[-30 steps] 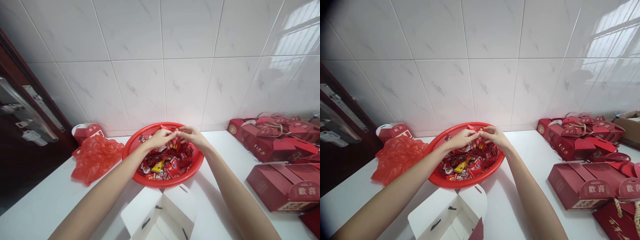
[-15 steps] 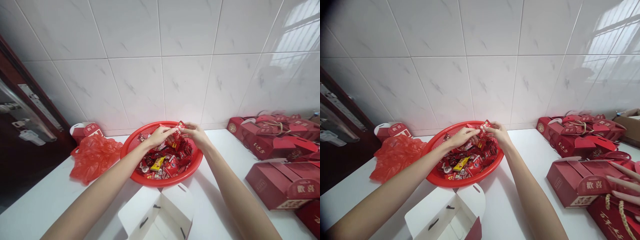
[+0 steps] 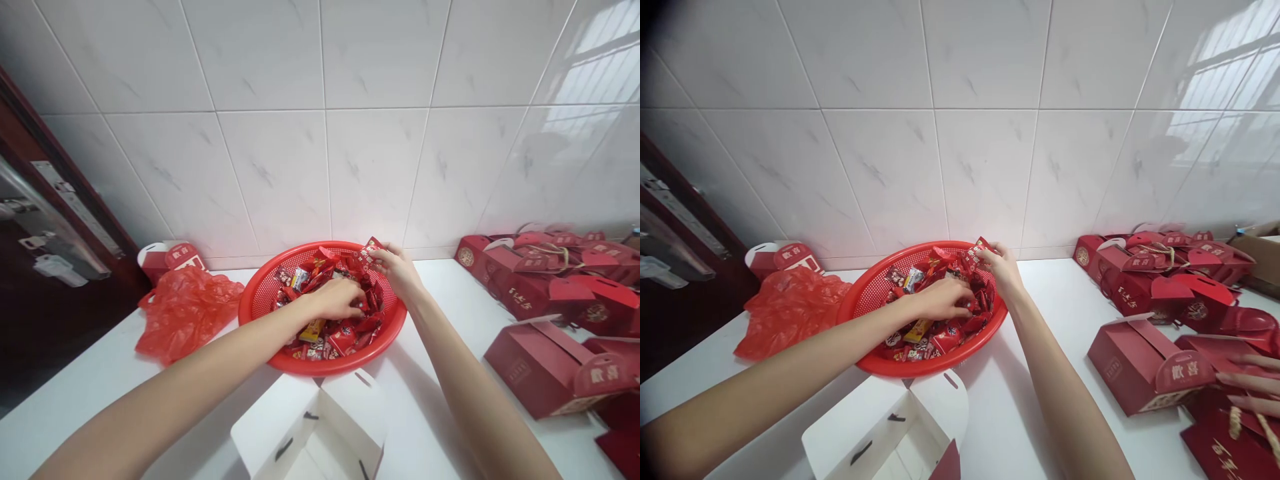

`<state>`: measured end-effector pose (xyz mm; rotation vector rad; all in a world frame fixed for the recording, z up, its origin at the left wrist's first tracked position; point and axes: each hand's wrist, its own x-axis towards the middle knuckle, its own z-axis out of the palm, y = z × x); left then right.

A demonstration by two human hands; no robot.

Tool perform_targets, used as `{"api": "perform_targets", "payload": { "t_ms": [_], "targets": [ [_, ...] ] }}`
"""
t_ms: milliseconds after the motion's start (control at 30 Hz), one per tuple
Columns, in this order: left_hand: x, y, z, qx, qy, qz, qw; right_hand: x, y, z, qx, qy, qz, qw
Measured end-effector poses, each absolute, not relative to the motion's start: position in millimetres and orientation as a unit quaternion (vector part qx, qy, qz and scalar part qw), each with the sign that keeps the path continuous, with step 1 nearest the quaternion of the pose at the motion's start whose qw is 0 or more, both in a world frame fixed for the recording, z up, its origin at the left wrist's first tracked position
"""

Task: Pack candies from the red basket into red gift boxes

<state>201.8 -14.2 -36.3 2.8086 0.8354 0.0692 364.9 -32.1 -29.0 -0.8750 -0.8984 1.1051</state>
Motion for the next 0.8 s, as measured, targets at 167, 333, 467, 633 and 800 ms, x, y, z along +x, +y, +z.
{"api": "perform_targets", "payload": {
  "t_ms": [167,333,467,633,800],
  "targets": [
    [186.1,8.1,-30.5,0.828,0.304,0.220,0.417,364.4,-29.1,-29.1,-0.381,-0.374,0.483,0.694],
    [181.7,10.5,-15.4,0.697,0.301,0.320,0.567,363.4,-27.1,-28.1,-0.392,-0.354,0.467,0.709],
    [182.2,5.7,-6.4,0.660,0.282,0.347,0.604,363.2,-27.0,-28.9,-0.406,-0.362,0.449,0.709],
    [180.9,7.5,-6.4,0.630,0.271,0.391,0.614,362.3,-34.0,-27.3,-0.430,-0.470,0.475,0.608],
    [180.3,8.2,-7.1,0.612,0.273,0.420,0.612,361.5,-42.3,-22.9,-0.443,-0.537,0.472,0.541]
  ]
}}
